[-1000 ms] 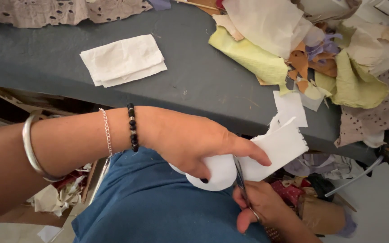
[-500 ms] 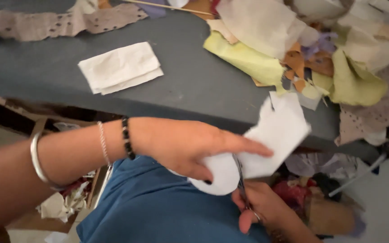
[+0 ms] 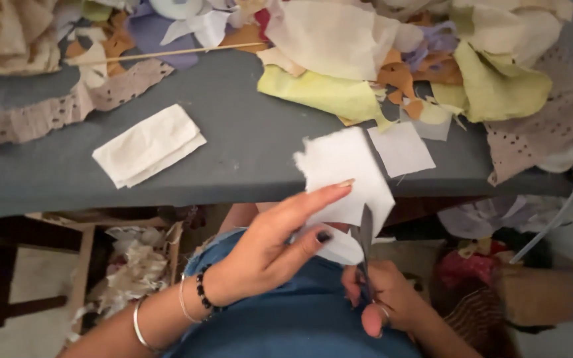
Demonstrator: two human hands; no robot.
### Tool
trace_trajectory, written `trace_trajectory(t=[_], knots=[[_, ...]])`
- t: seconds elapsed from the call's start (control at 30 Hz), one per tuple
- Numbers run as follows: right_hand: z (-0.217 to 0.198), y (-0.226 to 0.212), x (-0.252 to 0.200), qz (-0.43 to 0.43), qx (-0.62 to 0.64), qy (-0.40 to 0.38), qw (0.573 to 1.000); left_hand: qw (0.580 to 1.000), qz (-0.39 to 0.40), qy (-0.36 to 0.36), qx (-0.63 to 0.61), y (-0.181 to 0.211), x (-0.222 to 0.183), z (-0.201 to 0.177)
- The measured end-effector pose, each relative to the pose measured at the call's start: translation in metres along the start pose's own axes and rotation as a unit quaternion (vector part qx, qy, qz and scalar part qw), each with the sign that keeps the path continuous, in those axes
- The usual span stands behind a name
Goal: Cutting small shapes out of white fabric using scissors on a table filled with various fabric scraps and sewing supplies.
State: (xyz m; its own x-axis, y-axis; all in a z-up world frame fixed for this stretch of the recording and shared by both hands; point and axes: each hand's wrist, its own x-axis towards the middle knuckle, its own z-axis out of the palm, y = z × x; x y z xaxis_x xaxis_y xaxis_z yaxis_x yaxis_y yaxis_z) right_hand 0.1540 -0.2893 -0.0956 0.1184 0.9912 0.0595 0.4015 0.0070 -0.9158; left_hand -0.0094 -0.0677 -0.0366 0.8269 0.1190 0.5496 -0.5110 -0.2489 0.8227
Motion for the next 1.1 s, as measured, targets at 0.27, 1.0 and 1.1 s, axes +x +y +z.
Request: trace_trajectory(t=[0.27,1.0,1.1], knots=[[-0.01,-0.008,0.003,0.017,-0.027,-0.003,1.0,0.987,-0.081,0.066,0.121,0.012,0.005,-0.002],[0.0,-0.012,0.005,0.011,-0.077,0.057,0.995,0.965,-0.152,0.211,0.033,-0.016,0.021,0.045],[-0.001,-0.012,0.005,0.026,-0.069,0.057,0.996,0.966,-0.153,0.206,0.013,-0.018,0.021,0.047]])
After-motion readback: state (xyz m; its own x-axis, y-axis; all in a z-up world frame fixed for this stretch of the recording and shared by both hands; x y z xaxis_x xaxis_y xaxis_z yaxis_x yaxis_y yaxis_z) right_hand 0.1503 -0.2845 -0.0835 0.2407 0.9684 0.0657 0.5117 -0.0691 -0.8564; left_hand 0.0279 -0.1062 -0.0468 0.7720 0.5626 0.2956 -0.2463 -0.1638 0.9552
